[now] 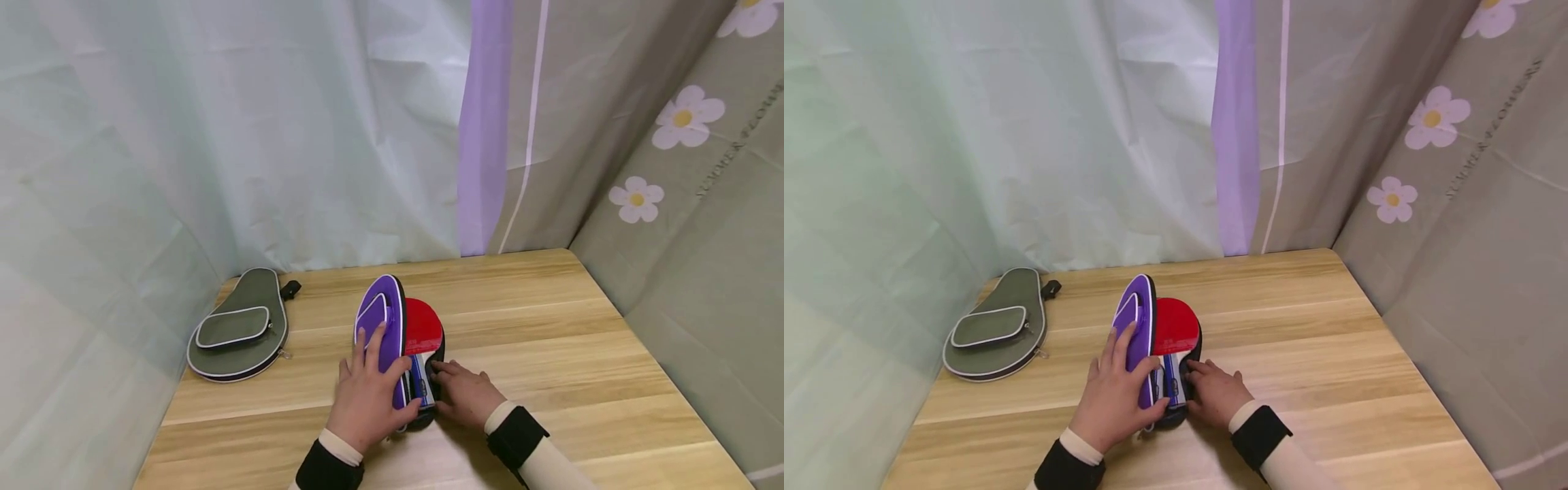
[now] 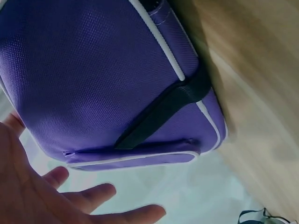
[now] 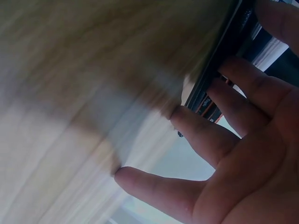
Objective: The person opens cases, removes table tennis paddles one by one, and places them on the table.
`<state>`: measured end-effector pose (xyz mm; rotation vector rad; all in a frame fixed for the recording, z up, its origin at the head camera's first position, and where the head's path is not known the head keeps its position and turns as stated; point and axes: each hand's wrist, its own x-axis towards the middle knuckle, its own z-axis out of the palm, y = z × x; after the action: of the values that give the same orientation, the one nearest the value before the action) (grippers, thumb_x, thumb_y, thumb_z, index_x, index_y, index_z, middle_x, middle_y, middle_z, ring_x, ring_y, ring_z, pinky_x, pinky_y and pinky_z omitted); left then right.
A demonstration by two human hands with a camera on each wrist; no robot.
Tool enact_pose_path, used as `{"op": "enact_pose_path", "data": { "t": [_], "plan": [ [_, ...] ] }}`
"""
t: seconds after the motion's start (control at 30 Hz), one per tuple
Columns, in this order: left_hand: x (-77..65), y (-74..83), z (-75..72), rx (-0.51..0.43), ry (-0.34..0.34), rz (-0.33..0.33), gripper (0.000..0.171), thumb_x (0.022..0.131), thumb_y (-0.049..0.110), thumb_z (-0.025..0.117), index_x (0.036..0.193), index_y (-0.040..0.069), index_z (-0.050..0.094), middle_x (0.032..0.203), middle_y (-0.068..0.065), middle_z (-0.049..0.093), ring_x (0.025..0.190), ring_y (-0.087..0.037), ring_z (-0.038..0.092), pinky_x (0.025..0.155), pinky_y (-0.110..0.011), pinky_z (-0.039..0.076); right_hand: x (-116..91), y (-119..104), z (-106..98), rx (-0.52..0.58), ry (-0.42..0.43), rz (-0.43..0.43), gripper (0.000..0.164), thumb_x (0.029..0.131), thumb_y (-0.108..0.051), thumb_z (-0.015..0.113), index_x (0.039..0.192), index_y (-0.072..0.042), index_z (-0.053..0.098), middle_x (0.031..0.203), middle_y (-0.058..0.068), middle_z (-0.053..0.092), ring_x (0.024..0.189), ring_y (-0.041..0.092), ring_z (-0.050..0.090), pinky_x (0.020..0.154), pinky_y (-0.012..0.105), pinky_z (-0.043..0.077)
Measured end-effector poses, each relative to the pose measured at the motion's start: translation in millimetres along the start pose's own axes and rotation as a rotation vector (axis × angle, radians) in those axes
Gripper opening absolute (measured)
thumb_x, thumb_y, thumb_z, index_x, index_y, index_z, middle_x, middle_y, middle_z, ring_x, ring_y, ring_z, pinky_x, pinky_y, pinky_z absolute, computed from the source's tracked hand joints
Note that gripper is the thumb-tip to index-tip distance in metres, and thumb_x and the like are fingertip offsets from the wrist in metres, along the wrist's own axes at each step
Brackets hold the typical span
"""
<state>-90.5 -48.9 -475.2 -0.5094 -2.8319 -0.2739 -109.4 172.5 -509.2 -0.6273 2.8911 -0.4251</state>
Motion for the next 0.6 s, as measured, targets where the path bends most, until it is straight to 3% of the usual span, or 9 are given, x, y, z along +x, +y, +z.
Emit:
{"op": "enact_pose_path", "data": {
  "t": [0.33,0.5,0.6],
  "plan": [
    [-19.0,-2.1,-9.6,0.044,0.050,-0.178,0.083,0.070,0.076,0.071,0.144,0.043,0.052,0.174,-0.014,0.001,0.154,-0.056,0.015,0.094,-0.089,0.033,0,-2,2,0.015,0.025,0.025,0.050,0.086,-0.038,0.081,0.128,-0.013,0.069,0.150,0.004,0.059,0.137,0.033,0.059,0.087,0.078,0.049],
    [-25.9,-6.0,-11.7,0.083,0.052,-0.247,0.092,0.068,0.081,0.069,0.149,0.042,0.047,0.173,-0.020,-0.007,0.155,-0.060,0.002,0.096,-0.093,0.022,1,-3,2,0.013,0.030,0.041,0.050,0.084,-0.038,0.083,0.125,-0.013,0.069,0.148,0.004,0.060,0.137,0.032,0.059,0.088,0.077,0.049],
    [-29.4,-7.8,-12.0,0.093,0.095,-0.270,0.096,0.069,0.082,0.068,0.152,0.039,0.047,0.172,-0.025,-0.005,0.154,-0.061,-0.003,0.101,-0.093,0.016,2,-2,2,0.008,0.036,0.044,0.051,0.083,-0.039,0.083,0.125,-0.014,0.069,0.148,0.003,0.059,0.136,0.030,0.060,0.088,0.075,0.050]
  ]
}}
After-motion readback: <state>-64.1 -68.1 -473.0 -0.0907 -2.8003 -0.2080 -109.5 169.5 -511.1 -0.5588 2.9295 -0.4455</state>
